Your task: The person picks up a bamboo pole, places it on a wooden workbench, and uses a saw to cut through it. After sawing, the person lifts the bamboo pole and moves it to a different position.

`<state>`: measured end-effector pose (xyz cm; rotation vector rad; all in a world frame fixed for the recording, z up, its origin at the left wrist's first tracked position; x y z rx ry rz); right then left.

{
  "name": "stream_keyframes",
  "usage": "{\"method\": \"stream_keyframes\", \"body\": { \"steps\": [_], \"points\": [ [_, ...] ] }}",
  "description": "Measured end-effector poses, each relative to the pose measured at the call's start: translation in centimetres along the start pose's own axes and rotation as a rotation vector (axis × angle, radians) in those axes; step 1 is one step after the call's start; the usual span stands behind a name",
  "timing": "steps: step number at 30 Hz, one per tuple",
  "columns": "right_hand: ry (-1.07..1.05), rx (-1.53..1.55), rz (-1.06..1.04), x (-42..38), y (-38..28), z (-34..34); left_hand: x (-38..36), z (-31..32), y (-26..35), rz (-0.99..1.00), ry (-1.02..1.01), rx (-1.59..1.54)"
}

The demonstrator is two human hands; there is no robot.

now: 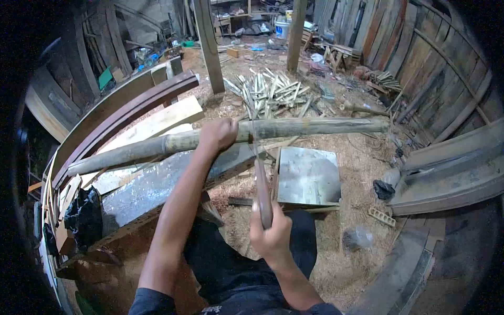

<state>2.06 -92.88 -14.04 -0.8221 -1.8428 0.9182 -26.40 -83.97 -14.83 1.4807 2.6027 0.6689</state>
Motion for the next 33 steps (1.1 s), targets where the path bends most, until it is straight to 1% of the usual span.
{"method": "stream_keyframes", "body": {
  "steps": [1, 2, 3, 6, 9, 10, 12, 14, 16, 17, 19, 20, 21, 22, 23, 25, 26, 29, 30, 31, 32, 33],
  "points": [
    [-0.020, 0.017, 0.071, 0.8, 0.0, 0.5, -0.6, 0.6, -0.2, 0.001, -0.012, -0.015],
    [-0.038, -0.010, 0.084, 3.2, 1.1, 2.1, -0.5, 0.9, -0.2, 0.007, -0.024, 0.010],
    [-0.055, -0.037, 0.090, 5.8, 2.4, 3.8, -0.6, 1.1, -0.2, 0.005, -0.028, 0.008],
    [0.001, -0.083, 0.039, 7.8, 2.6, 5.0, -0.4, 0.4, -0.1, -0.011, -0.035, -0.001],
    [-0.011, -0.063, 0.043, 1.8, 0.7, 1.4, -0.5, 0.5, -0.2, -0.023, -0.004, -0.017],
    [-0.009, -0.064, 0.038, 0.8, 0.8, 1.4, -0.3, 0.7, -0.3, -0.021, -0.008, -0.007],
    [0.092, 0.020, -0.028, -0.5, 0.6, 1.0, 0.1, 0.6, -0.3, -0.020, -0.008, -0.001],
    [-0.008, -0.056, 0.044, 3.0, 1.9, 3.1, -0.4, 1.0, -0.4, -0.007, -0.014, -0.034],
    [0.045, -0.058, 0.005, 7.3, 2.4, 5.3, -0.8, 0.9, -0.3, -0.032, -0.036, -0.024],
    [0.048, -0.059, -0.003, 7.3, 2.3, 4.9, -0.5, 0.6, -0.2, -0.048, -0.044, -0.013],
    [-0.002, 0.001, 0.085, 5.9, 2.5, 3.6, -0.6, 1.4, -0.5, -0.026, -0.046, -0.006],
    [-0.014, -0.041, 0.085, 3.8, 1.6, 2.1, -0.6, 2.0, -0.7, 0.002, -0.020, -0.013],
    [-0.011, -0.036, 0.072, 1.8, 1.4, 1.5, 0.1, 1.5, -0.9, 0.032, 0.026, -0.018],
    [0.025, -0.011, 0.028, -0.1, 1.1, 0.9, -0.5, 0.6, -0.2, -0.001, -0.001, -0.018],
    [0.056, 0.014, -0.015, -0.7, 1.0, 0.6, -0.1, 0.1, -0.2, -0.005, 0.014, -0.015],
    [0.053, -0.021, 0.003, 2.2, 1.6, 2.5, -0.5, 0.8, -0.4, 0.007, 0.026, -0.033],
    [0.051, -0.064, 0.018, 3.9, 2.1, 3.5, -0.5, 0.7, -0.3, -0.030, -0.024, -0.025],
    [0.048, -0.065, 0.007, 8.5, 2.7, 5.4, -0.3, 1.1, -0.5, -0.015, -0.016, -0.032],
    [0.045, -0.014, 0.040, 7.8, 2.6, 4.9, -0.1, 0.7, -0.5, -0.013, -0.009, -0.034],
    [-0.011, 0.008, 0.092, 6.1, 3.2, 4.0, -0.1, 0.6, -0.5, -0.009, -0.014, -0.032],
    [0.010, -0.100, -0.004, 3.6, 2.7, 2.6, -0.3, 1.0, -0.4, -0.004, -0.027, -0.030],
    [0.016, -0.083, -0.029, 1.0, 1.8, 1.5, -0.4, 0.8, -0.2, 0.003, -0.020, -0.032]
  ]
}}
Point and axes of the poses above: each hand's wrist, its own x-axis towards the middle knuckle, its own z-axis out of the palm, y = z × x, the point moved 6 cm from there along x, towards the middle knuckle, and after that the axes turned 8 degrees about -x, right-handed, at the moved point
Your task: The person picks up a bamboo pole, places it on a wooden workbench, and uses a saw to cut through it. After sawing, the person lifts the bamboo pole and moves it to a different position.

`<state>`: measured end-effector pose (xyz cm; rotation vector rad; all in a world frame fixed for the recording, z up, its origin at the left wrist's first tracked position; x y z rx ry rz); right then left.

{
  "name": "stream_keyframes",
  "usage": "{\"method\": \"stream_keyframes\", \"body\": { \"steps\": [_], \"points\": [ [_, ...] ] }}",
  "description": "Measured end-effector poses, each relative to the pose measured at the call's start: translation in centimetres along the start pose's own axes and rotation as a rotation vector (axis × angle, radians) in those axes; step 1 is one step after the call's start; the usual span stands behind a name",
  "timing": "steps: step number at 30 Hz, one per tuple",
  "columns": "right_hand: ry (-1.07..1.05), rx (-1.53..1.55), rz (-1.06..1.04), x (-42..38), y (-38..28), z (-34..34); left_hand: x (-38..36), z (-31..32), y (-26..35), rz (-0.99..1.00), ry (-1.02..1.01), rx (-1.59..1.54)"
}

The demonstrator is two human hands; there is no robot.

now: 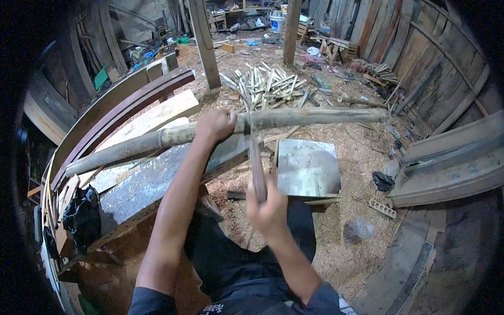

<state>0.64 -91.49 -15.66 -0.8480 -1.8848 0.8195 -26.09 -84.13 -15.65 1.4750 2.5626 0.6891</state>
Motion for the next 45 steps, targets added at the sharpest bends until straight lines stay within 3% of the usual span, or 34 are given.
{"method": "stream_keyframes", "body": {
  "steps": [2, 4, 9, 14, 16, 21, 27, 30, 33, 37, 45],
  "points": [
    [0.044, 0.049, -0.058, -2.8, -0.3, -1.1, -0.2, -0.4, 0.2, -0.024, 0.011, 0.040],
    [0.010, 0.051, 0.055, -0.5, -0.1, -0.1, 0.0, -0.4, 0.1, -0.024, 0.009, 0.035],
    [0.029, 0.038, 0.063, 5.8, 1.1, 3.8, 0.0, 0.1, -0.2, -0.030, -0.001, 0.048],
    [0.054, -0.005, -0.041, -3.1, -0.7, -0.9, 0.3, -0.6, 0.0, 0.011, 0.081, 0.009],
    [0.015, 0.055, 0.088, -1.3, -1.3, 0.1, -0.1, 0.1, -0.3, -0.037, 0.029, 0.034],
    [0.053, 0.006, 0.023, 5.7, 0.8, 3.7, 0.2, 0.3, -0.6, -0.024, 0.043, 0.033],
    [0.126, 0.081, 0.084, -2.0, -0.8, -0.1, 0.3, 0.3, -0.5, -0.015, 0.015, 0.019],
    [0.046, 0.085, 0.064, 4.7, 1.6, 3.2, 0.0, 0.2, -0.4, 0.003, 0.026, 0.032],
    [0.056, 0.013, 0.022, 6.2, 1.6, 3.8, 0.1, -0.4, -0.1, -0.002, 0.041, 0.018],
    [0.109, 0.044, -0.063, -2.8, -0.7, -0.1, 0.0, 0.0, -0.3, 0.005, 0.039, 0.019],
    [0.016, 0.009, 0.071, 5.0, 0.8, 3.4, 0.3, -0.4, -0.2, -0.004, 0.023, 0.027]
  ]
}}
Point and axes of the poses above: each hand's wrist, its own x-axis towards the middle knuckle, its own z-axis out of the palm, y = z × x, the point moved 6 cm from there along x, towards the middle knuckle, and after that the axes turned 8 degrees about -x, right-handed, at the moved point
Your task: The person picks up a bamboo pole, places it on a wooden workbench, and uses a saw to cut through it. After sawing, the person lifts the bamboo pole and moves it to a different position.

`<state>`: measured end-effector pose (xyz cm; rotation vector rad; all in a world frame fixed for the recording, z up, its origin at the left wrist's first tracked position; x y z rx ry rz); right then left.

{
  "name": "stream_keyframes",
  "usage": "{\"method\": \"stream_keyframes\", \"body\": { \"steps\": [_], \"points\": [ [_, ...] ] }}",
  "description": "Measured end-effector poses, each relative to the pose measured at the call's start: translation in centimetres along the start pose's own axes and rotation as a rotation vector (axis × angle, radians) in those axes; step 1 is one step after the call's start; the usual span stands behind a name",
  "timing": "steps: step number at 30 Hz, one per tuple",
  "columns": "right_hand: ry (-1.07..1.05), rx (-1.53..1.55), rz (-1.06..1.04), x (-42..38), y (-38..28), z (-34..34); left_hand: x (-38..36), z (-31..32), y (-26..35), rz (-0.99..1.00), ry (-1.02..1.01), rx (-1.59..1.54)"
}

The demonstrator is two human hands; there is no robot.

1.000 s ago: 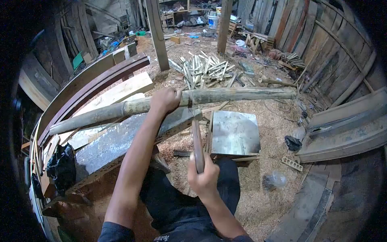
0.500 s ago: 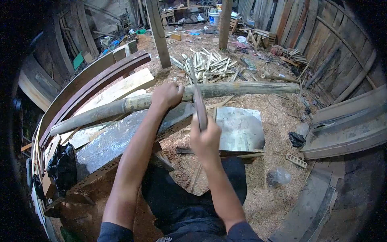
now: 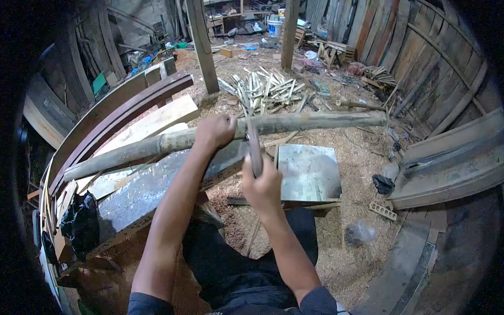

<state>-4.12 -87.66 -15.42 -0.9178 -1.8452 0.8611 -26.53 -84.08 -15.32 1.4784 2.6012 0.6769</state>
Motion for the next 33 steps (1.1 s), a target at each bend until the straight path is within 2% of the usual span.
{"method": "stream_keyframes", "body": {
  "steps": [2, 4, 5, 7, 8, 11, 13, 14, 17, 22, 29, 33],
  "points": [
    [-0.043, 0.058, 0.031, -4.1, -0.4, -2.4, -0.1, 0.7, -0.3, 0.025, 0.028, -0.039],
    [0.040, 0.053, -0.062, -7.5, -1.3, -4.0, 0.0, -0.1, 0.1, 0.021, 0.041, -0.024],
    [0.036, 0.054, -0.063, -7.0, -1.2, -3.5, -0.5, 0.1, 0.1, 0.008, 0.010, -0.006],
    [-0.020, 0.027, 0.072, -5.0, -0.3, -2.1, -0.8, 0.5, 0.1, 0.006, -0.021, -0.029],
    [0.036, -0.001, -0.028, -2.7, -0.4, -0.8, -0.6, 0.5, -0.1, -0.002, -0.004, -0.035],
    [0.039, -0.026, -0.063, 1.2, -0.3, 0.9, -0.2, 0.7, -0.3, 0.029, 0.020, -0.030],
    [-0.048, 0.093, 0.090, -1.1, -0.3, -0.9, -0.7, 0.1, 0.2, 0.044, 0.039, -0.032],
    [-0.022, 0.030, -0.034, -3.0, -0.5, -2.1, -1.1, 0.3, 0.4, 0.043, 0.028, -0.029],
    [0.039, 0.003, -0.058, -7.1, -1.2, -4.0, -0.4, -0.3, 0.4, 0.009, -0.035, -0.018],
    [-0.017, 0.002, 0.019, 1.2, 1.0, 1.0, -0.8, -0.3, 0.4, 0.066, 0.034, -0.036],
    [0.032, 0.033, 0.054, -6.6, -1.8, -3.5, 0.1, 0.1, -0.2, 0.053, 0.005, -0.044],
    [-0.013, 0.053, 0.101, 0.2, -0.2, -0.1, -0.6, 0.1, 0.2, 0.037, -0.009, -0.047]
  ]
}}
Point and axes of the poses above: each hand's wrist, its own x-axis towards the middle knuckle, its own z-axis out of the palm, y = z × x, the point moved 6 cm from there along x, towards the middle knuckle, and after that the axes turned 8 degrees about -x, right-handed, at the moved point
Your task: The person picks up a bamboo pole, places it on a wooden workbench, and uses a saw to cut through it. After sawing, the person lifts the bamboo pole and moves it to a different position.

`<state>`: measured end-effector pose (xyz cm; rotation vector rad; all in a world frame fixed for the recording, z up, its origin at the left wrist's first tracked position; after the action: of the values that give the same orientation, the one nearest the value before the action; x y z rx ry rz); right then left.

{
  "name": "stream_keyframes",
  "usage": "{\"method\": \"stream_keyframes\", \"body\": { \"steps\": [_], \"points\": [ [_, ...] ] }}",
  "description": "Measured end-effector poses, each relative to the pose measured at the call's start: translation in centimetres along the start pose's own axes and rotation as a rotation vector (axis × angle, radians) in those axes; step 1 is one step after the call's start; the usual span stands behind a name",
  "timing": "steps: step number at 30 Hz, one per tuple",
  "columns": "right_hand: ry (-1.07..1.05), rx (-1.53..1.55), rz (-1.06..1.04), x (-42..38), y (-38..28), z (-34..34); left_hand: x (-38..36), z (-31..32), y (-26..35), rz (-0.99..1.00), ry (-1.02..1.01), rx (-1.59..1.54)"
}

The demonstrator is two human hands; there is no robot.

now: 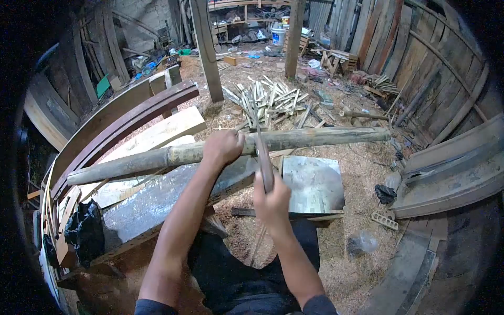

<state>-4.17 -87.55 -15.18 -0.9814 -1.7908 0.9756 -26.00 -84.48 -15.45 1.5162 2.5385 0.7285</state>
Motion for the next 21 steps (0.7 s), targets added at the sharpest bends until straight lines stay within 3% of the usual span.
{"method": "stream_keyframes", "body": {
  "steps": [3, 5, 7, 10, 14, 18, 21],
  "points": [
    [-0.025, 0.026, -0.002, 0.2, -0.6, 0.0, 0.2, -0.4, 0.1, 0.007, 0.018, -0.004],
    [0.014, -0.109, -0.052, -4.2, 0.3, -1.9, -0.5, 0.6, 0.0, 0.024, 0.017, -0.007],
    [0.073, -0.009, -0.154, -8.1, -0.6, -3.4, 0.1, -0.1, -0.1, 0.017, 0.073, -0.002],
    [0.005, -0.060, -0.057, -6.0, -0.5, -2.1, 0.2, 0.3, -0.2, -0.002, 0.017, 0.008],
    [-0.001, -0.048, -0.084, 0.3, 0.1, 0.6, 0.0, -0.1, 0.1, 0.018, 0.024, 0.004],
    [-0.026, -0.056, -0.147, -5.9, -0.7, -3.5, 0.3, -0.1, 0.3, 0.021, 0.034, 0.022],
    [-0.012, -0.045, -0.052, -7.4, -0.8, -4.4, 0.2, 0.0, 0.0, 0.023, 0.058, 0.034]
  ]
}}
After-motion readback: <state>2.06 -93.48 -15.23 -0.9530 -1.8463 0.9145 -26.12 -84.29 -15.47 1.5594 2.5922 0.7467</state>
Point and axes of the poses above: each hand's wrist, its own x-axis towards the middle knuckle, its own z-axis out of the palm, y = z × x, the point moved 6 cm from there along x, towards the middle knuckle, and after that the axes turned 8 degrees about -x, right-handed, at the moved point
